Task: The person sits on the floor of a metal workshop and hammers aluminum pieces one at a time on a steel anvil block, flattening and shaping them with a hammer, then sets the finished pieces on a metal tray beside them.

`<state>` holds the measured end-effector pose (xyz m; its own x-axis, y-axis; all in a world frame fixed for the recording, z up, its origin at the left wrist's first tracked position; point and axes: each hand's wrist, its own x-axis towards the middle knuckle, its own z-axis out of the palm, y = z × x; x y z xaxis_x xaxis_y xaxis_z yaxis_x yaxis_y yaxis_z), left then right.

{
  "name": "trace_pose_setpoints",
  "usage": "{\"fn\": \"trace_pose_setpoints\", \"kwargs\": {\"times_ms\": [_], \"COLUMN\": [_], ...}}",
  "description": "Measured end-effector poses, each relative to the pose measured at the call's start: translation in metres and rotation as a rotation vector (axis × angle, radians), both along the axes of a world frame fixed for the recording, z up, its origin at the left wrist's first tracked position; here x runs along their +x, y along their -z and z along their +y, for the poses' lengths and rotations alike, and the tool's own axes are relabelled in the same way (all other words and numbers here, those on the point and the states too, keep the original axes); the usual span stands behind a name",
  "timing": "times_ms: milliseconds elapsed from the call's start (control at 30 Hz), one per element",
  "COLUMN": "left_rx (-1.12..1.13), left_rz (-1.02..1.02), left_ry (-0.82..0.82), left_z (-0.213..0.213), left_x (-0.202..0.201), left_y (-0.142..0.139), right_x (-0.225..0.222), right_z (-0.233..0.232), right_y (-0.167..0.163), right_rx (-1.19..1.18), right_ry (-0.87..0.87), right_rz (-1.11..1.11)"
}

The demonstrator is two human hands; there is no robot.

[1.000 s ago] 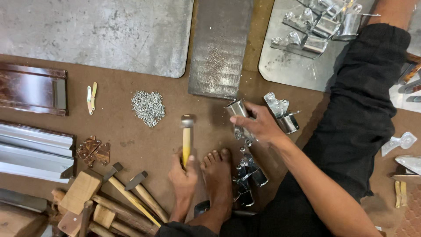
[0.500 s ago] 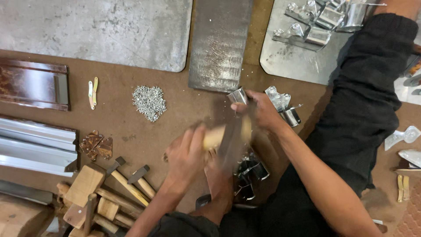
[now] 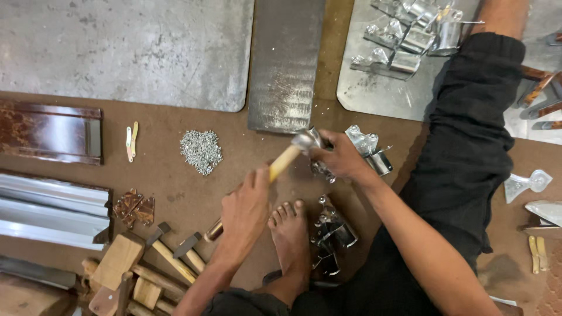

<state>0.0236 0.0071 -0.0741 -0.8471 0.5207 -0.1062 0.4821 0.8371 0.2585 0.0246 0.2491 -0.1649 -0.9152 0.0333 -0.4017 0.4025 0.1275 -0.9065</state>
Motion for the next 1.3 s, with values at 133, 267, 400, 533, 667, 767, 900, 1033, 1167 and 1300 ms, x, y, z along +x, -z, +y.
{"fn": "trace_pose_setpoints", "kwargs": {"times_ms": [133,267,400,533,667,767,900,1033,1167,1300], "left_rx": [0.432,0.72,0.818,0.36,0.755,0.653,0.318,0.241,0.185,0.575], "left_rz": [-0.336,-0.18,0.077,-0.23,-0.064,-0.166,-0.443,-0.538,-0.11,-0.152], "left_ry": [-0.136,-0.039,0.177,-0.145,-0.071,-0.025,-0.518,-0.419,-0.253,-0.236], "left_z": [-0.004,-0.013,0.016,0.029,0.009,0.001,-0.015,-0.052,-0.05,0.007], "left_x": [-0.001,-0.004,-0.03,-0.032,-0.012,-0.014,-0.002,0.023,0.036,0.044], "left_y": [-0.038,-0.09,-0.072,-0.046,-0.044,-0.017,0.043,0.071,0.066,0.067], "right_x": [-0.002,0.0,-0.002,-0.007,-0.005,-0.002,-0.003,-0.001,0.018,0.039], "right_z": [0.004,0.003,0.001,0.005,0.005,0.001,-0.001,0.0,-0.015,-0.052], "right_y": [0.003,0.006,0.004,0.001,0.005,0.006,0.003,-0.012,-0.021,-0.016], "right_rx": [-0.043,0.035,-0.084,-0.019,0.044,-0.096,-0.056,-0.188,-0.45,-0.519], "right_ry": [-0.023,-0.042,-0.019,-0.05,-0.107,-0.034,-0.002,0.037,0.143,0.4], "right_rz": [0.152,-0.03,-0.114,0.057,0.112,-0.042,-0.021,-0.118,-0.097,-0.13]}}
